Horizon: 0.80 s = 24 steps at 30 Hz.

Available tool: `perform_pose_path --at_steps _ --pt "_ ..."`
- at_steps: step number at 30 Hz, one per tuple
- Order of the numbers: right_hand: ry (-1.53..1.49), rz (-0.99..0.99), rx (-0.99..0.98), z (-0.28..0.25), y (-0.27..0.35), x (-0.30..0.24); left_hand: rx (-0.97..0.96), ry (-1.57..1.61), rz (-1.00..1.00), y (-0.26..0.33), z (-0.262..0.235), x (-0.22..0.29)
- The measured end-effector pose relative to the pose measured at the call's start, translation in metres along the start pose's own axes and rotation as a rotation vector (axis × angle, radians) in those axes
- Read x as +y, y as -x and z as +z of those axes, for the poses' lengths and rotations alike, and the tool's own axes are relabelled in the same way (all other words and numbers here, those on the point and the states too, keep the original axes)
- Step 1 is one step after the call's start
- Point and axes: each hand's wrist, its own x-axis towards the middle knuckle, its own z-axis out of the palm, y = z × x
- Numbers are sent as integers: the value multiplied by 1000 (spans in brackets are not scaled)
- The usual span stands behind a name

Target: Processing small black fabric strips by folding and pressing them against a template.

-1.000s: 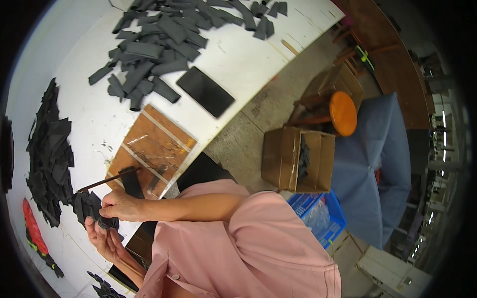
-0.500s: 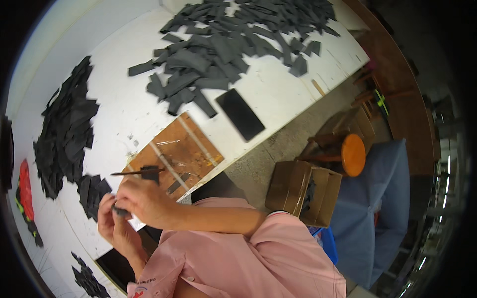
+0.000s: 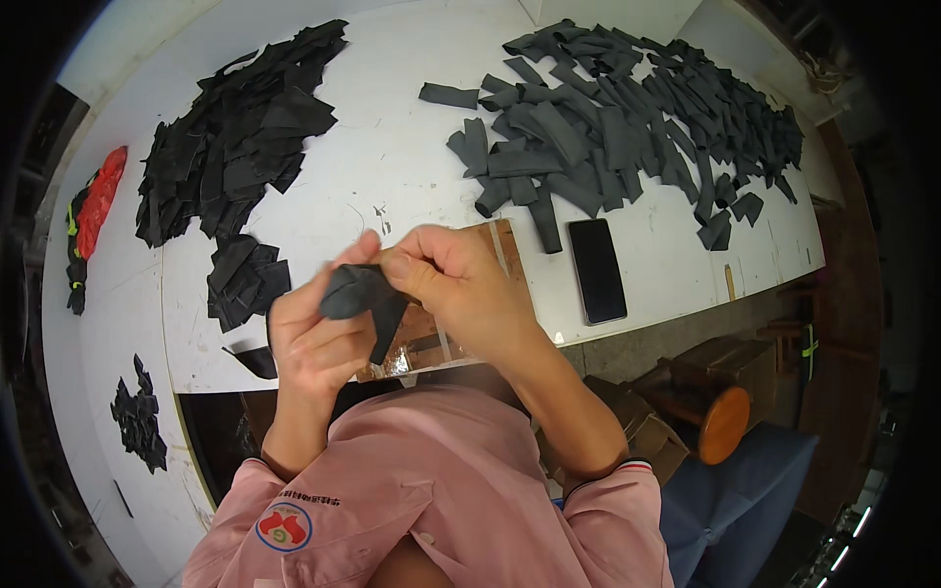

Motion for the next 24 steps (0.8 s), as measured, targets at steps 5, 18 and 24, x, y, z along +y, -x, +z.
perform_pose_path --at_steps 5,18,24 --pt "-251 189 -129 -14 -8 49 564 14 234 -1 -23 2" --pt "-341 263 -171 -27 -16 77 552 -330 128 8 -51 2" --pt "-86 45 -354 -24 -23 54 394 -1124 305 13 -26 -14"
